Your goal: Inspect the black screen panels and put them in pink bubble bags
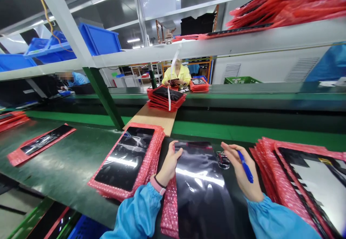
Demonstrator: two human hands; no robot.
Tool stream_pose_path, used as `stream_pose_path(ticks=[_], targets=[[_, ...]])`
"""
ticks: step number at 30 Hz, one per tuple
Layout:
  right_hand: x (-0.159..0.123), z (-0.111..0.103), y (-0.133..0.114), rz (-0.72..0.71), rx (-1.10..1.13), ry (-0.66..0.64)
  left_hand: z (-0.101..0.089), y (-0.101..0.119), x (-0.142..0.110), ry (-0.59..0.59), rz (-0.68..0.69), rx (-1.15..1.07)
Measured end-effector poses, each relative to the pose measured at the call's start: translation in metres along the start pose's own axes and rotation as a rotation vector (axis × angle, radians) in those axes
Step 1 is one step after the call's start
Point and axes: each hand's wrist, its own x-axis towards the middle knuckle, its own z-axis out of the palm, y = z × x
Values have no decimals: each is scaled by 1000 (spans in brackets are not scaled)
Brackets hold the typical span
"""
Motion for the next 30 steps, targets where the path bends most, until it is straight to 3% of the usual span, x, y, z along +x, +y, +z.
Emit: stream_pose_path(ticks=[2, 5, 11, 16, 19, 21, 24, 26, 30], targets=[[8, -14, 7, -2, -84, 50, -5, -11, 9, -18, -4, 26], [18, -26, 22, 48, -142, 16, -12, -28, 20, -30, -6, 93], [26, -23, 43, 99, -165, -50, -14, -42, 28, 46, -7, 230], [25, -23, 43, 9, -226, 28, -16, -29, 5, 137, 62, 300], [5, -20, 33, -111, -303, 95, -28, -26, -20, 152, -43, 292], [-18, -13, 30, -156, -342, 35, -40, -25, -36, 147, -193, 258], [-55, -1, 34, -217, -482, -267, -54, -20, -54, 95, -401, 165], [-73, 5, 39, -290, -578, -383, -58, -15, -59, 47, -488, 103], [-82, 7, 44, -417, -645, -431, -56, 2, -55, 12, -537, 58]])
